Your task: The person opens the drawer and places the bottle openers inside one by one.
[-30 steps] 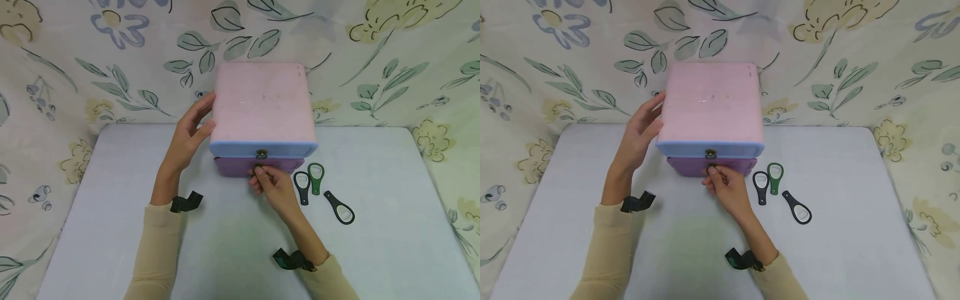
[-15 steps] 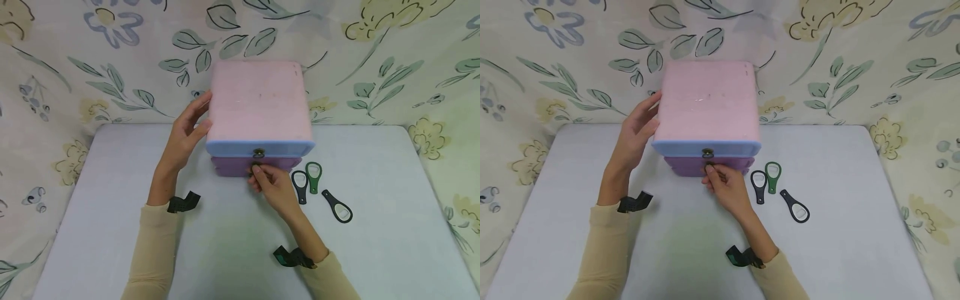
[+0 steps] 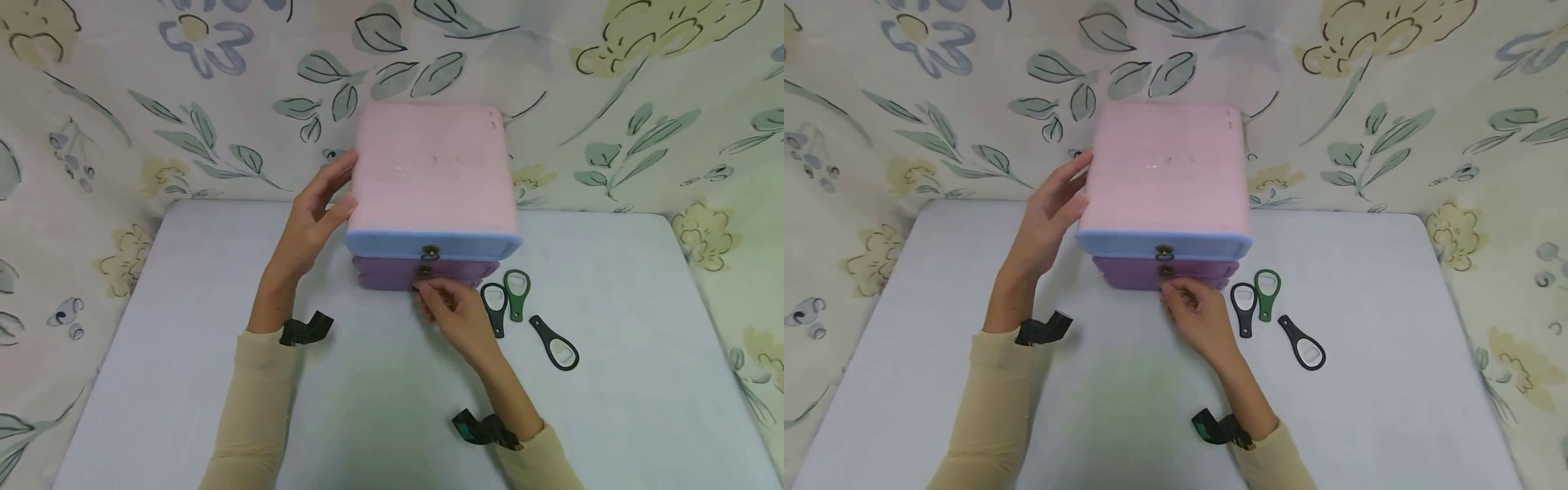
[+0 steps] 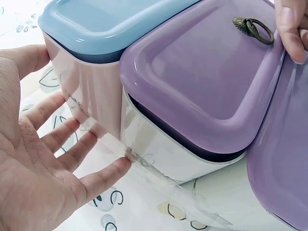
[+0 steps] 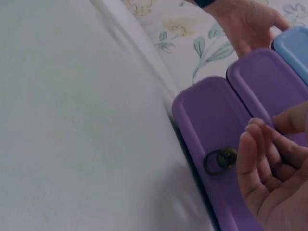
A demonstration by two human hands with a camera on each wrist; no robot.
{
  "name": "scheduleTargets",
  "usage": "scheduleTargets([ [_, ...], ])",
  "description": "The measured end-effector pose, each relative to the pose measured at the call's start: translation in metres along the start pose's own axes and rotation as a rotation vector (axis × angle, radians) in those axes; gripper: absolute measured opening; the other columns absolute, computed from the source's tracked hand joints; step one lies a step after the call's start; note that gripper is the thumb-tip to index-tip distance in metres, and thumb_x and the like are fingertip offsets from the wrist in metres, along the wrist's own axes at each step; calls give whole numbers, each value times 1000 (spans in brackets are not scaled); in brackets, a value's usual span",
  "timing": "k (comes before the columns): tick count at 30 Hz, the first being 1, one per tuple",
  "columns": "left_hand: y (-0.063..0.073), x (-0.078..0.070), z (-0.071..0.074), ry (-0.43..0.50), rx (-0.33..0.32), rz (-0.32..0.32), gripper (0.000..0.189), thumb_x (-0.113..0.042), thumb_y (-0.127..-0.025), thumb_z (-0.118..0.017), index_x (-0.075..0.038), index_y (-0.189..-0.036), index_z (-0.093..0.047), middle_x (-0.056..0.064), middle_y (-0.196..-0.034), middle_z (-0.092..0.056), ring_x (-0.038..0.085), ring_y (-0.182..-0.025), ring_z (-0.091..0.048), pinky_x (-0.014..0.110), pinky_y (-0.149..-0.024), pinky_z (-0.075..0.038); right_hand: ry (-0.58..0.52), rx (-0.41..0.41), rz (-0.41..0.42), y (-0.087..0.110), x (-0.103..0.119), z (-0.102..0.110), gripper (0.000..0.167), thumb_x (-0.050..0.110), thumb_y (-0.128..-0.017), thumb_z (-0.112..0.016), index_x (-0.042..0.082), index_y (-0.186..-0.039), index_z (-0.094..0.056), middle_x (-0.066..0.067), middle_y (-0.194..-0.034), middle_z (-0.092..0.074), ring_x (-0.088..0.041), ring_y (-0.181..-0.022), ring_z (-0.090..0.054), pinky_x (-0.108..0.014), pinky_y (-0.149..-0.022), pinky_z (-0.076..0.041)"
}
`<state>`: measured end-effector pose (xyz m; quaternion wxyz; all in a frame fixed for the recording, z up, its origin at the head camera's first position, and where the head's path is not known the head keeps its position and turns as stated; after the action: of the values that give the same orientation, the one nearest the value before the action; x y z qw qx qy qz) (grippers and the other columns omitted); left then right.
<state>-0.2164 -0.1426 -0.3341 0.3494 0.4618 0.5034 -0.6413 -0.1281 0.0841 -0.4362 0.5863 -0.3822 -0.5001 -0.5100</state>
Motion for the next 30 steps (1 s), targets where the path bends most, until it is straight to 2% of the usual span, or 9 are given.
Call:
scheduleTargets([
  [5,0,0,3,-24,-9,-3,65,-34,-103,-65,-15,-161,-45,-1,-170,-40,22,-156,-41,54,-124,-43,92,-22,19,-1,-4,3,24,19,-106,-63,1,-111,-78,-21,-93,-77,-29,-77,-72,-30,-64,-62],
  [10,0,-1,5,-8,-7,-10,65,-34,-103,-65,-13,-161,-45,1,-171,-40,23,-156,-41,47,-122,-47,249,-58,75,2,-6,9,19,17,-103,-66,7,-108,-81,-9,-86,-79,-9,-72,-69,-20,-65,-56],
  [13,0,-1,2,4,1,-15,67,-36,-102,-66,-12,-161,-45,1,-171,-39,23,-156,-41,43,-121,-48,282,-74,72,6,-9,13,19,15,-102,-66,6,-112,-80,-7,-89,-81,-2,-75,-68,-18,-69,-56],
  [20,-1,1,-2,-13,9,-11,68,-39,-102,-66,-13,-161,-45,0,-171,-39,22,-157,-40,51,-123,-45,261,-59,66,7,-22,10,23,9,-99,-66,1,-117,-77,-11,-91,-80,0,-74,-65,-17,-66,-54],
  [26,0,1,-2,-26,6,-6,66,-36,-102,-65,-13,-161,-45,0,-171,-40,22,-156,-41,55,-125,-42,155,-22,-23,7,-32,0,26,10,-100,-66,-1,-123,-72,-16,-94,-77,-7,-70,-69,-26,-60,-61],
  [30,0,2,0,-26,-3,-7,65,-34,-103,-65,-14,-161,-45,0,-170,-41,22,-156,-41,55,-125,-42,86,-7,-64,5,-34,-6,24,13,-103,-66,0,-122,-69,-19,-93,-77,-14,-70,-73,-31,-60,-64],
])
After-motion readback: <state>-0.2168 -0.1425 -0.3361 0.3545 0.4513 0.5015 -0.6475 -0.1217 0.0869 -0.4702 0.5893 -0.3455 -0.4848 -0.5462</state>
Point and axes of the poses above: each hand's wrist, its own y-axis away from the middle knuckle, its own z-axis out of the back of the hand, x = y × z, the point moved 9 cm from there along -y, towards the middle knuckle
